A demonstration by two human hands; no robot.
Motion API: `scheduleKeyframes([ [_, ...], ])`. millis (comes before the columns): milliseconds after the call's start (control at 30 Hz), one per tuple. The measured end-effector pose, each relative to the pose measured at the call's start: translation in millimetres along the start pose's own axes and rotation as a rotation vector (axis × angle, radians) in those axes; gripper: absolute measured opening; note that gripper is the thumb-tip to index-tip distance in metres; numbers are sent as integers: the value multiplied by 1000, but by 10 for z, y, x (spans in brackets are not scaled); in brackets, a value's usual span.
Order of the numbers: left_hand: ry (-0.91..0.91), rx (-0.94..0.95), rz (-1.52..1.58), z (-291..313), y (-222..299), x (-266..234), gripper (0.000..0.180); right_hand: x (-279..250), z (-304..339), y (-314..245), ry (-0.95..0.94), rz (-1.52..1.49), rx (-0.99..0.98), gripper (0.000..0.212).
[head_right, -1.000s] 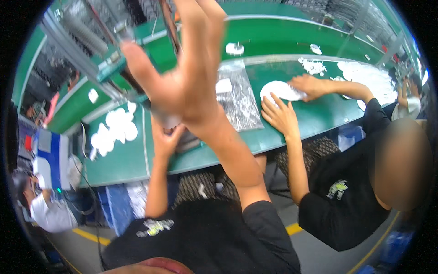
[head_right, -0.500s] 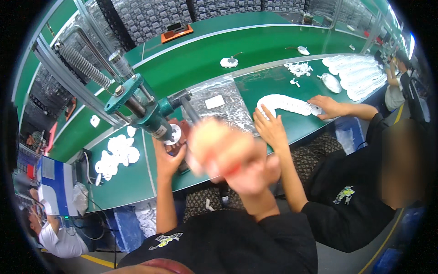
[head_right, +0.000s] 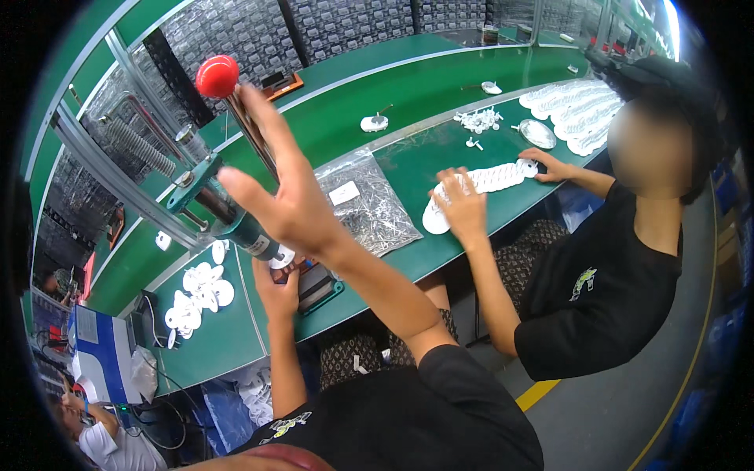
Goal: Manually assemble components on an electronics assembly line using a press machine.
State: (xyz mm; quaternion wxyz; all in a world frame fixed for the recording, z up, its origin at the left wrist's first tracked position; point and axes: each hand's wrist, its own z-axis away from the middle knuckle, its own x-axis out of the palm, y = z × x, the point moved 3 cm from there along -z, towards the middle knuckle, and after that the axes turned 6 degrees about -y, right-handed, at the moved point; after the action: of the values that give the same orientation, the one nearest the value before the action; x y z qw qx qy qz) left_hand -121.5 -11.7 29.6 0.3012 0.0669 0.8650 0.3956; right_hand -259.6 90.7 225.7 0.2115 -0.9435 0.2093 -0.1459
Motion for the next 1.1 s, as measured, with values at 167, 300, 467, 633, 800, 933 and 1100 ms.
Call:
scheduleKeyframes([
  [167,116,302,-219,369,337,-247,54,40,1504,31,31,282,16,48],
  [300,-28,-59,410,1051,392,-424,37,150,2357,-91,-276,603,103,53],
  [467,-165,-437,554,1284,308,-196,29,-115,2471,-91,-346,847,110,48],
  [633,-211,-547,806,1222,381,-23,25,-129,2146,-23,-548,794,109,59],
  [800,-455,-395,604,949,550,-8,34,-315,2337,9,-541,917,150,57],
  [933,-174,-169,497,836,435,-323,39,-784,2100,153,-260,923,-43,56],
  [1100,272,-221,-508,521,-414,-983,39,-1641,1107,946,52,1165,468,49],
])
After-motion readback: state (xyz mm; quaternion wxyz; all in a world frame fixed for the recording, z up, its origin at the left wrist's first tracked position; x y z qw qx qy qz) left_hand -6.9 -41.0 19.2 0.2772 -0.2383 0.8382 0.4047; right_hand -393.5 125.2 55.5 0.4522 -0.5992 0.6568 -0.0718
